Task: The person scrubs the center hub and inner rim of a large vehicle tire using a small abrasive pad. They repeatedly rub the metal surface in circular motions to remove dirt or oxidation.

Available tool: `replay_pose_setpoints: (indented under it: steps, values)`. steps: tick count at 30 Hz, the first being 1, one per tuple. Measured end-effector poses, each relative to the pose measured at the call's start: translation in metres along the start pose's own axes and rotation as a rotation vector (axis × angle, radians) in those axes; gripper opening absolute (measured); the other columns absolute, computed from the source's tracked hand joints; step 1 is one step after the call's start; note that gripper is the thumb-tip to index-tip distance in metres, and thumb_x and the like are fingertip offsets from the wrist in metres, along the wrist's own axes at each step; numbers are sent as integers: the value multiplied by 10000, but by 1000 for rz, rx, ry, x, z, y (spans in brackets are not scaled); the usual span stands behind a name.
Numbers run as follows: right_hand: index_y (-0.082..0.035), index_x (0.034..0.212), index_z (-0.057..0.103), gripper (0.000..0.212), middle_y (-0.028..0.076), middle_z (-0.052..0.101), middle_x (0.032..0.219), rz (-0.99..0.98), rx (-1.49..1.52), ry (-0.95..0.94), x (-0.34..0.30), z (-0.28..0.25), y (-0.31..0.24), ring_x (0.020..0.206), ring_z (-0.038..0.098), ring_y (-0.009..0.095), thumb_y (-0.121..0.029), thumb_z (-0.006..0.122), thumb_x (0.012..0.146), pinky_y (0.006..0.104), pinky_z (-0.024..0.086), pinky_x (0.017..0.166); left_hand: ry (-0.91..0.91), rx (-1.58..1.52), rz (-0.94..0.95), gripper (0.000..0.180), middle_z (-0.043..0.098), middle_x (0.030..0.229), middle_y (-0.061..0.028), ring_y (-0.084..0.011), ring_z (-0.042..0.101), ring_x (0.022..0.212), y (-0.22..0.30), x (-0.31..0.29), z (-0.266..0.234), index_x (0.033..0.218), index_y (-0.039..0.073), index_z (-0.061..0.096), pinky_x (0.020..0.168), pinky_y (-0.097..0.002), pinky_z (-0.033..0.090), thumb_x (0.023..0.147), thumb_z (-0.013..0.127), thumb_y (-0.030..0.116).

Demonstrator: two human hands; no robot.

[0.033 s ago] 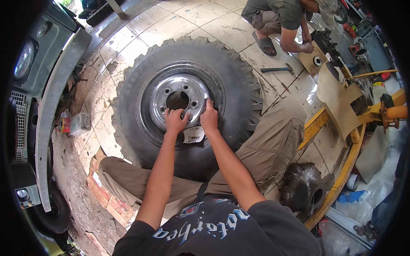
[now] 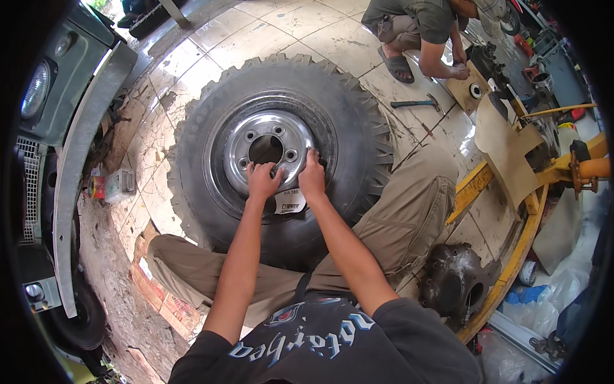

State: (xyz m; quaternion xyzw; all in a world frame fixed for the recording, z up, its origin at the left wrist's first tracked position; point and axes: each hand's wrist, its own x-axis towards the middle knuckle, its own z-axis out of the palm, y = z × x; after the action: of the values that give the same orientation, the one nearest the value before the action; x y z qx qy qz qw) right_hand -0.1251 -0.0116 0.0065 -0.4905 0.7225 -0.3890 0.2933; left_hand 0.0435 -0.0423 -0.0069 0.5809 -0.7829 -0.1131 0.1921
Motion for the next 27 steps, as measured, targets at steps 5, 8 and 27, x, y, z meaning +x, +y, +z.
replay_pose_setpoints:
  steps: [5,8,27]
  values:
    - [91,1456,412,580,368,454,1441,33,-50,-50,-11,5,-6,1367,452,453,70,431,877,462,400,1136,32,15,-3,359,734,949,-105,-284,652,1000,-10,-5,6,1022,75,738,1130,-500,308,908,682,410]
    - [87,1439,433,570,374,464,1427,132,28,-59,-9,0,-18,1357,463,451,78,432,869,461,401,1134,31,22,-11,356,731,930,-107,-289,650,996,-12,-9,8,1018,77,737,1132,-499,307,910,678,411]
    - [136,1444,370,587,422,482,1370,-35,-208,-34,-21,14,1,1285,497,525,64,406,862,505,410,1109,-177,75,-58,413,731,946,-168,-336,644,1030,-6,6,3,980,53,716,1144,-555,271,956,594,447]
